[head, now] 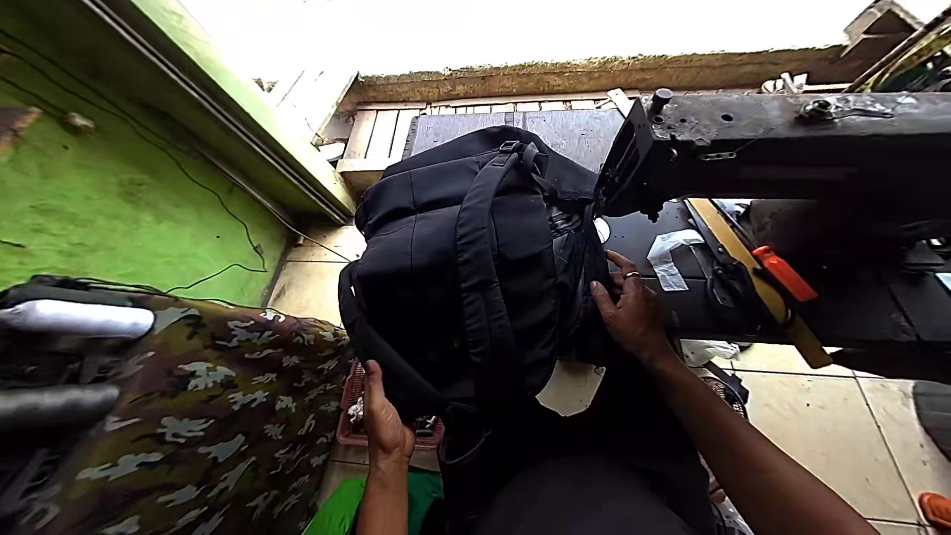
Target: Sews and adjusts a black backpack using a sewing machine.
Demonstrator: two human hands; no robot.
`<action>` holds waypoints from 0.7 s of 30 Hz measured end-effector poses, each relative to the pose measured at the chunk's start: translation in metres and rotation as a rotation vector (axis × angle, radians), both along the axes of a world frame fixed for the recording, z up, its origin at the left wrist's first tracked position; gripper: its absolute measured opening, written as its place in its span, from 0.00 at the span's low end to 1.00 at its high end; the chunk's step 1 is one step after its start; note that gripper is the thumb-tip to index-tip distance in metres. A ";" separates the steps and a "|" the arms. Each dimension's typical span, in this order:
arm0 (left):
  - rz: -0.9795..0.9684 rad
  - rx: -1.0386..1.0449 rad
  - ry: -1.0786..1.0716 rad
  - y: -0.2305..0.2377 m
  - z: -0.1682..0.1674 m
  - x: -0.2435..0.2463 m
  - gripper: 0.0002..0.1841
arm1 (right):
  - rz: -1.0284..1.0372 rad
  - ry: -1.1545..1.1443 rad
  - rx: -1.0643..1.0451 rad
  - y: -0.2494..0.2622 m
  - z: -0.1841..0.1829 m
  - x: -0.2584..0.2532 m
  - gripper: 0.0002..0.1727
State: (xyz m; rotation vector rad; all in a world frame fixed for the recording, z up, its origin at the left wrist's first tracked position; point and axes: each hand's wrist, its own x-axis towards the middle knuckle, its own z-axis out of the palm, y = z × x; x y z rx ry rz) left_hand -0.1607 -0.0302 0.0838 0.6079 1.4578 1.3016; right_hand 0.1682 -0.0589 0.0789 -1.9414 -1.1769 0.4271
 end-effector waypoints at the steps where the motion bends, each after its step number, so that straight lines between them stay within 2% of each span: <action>1: -0.033 0.007 0.154 -0.002 -0.004 -0.002 0.27 | 0.005 0.050 -0.022 0.000 0.003 0.002 0.31; 3: -0.089 0.111 0.548 -0.002 -0.015 -0.006 0.36 | 0.014 0.110 -0.050 0.000 0.005 0.005 0.33; 5: -0.145 0.366 0.987 -0.001 -0.015 -0.002 0.44 | 0.021 0.123 -0.053 0.000 0.005 0.007 0.36; 7: -0.255 0.674 1.199 0.002 0.004 0.018 0.39 | 0.049 0.193 -0.049 -0.001 0.005 0.009 0.40; 11: -0.721 1.039 1.089 0.010 0.026 0.093 0.23 | 0.171 0.518 -0.044 -0.003 0.005 0.011 0.38; 13: -0.924 1.080 1.060 0.028 0.021 0.127 0.28 | 0.205 0.529 -0.050 -0.006 0.006 0.009 0.36; 15: -1.049 1.019 1.123 0.053 0.010 0.148 0.37 | 0.176 0.387 -0.094 -0.010 0.010 0.006 0.33; 17: -1.118 0.906 1.241 0.068 0.005 0.156 0.42 | 0.135 0.129 -0.108 -0.015 0.013 0.003 0.32; 19: -1.117 0.866 1.264 0.071 0.006 0.156 0.40 | 0.136 -0.160 -0.033 -0.015 0.011 0.002 0.33; 21: -1.083 0.890 1.216 0.068 0.005 0.152 0.37 | 0.150 -0.307 0.031 -0.014 0.011 0.000 0.36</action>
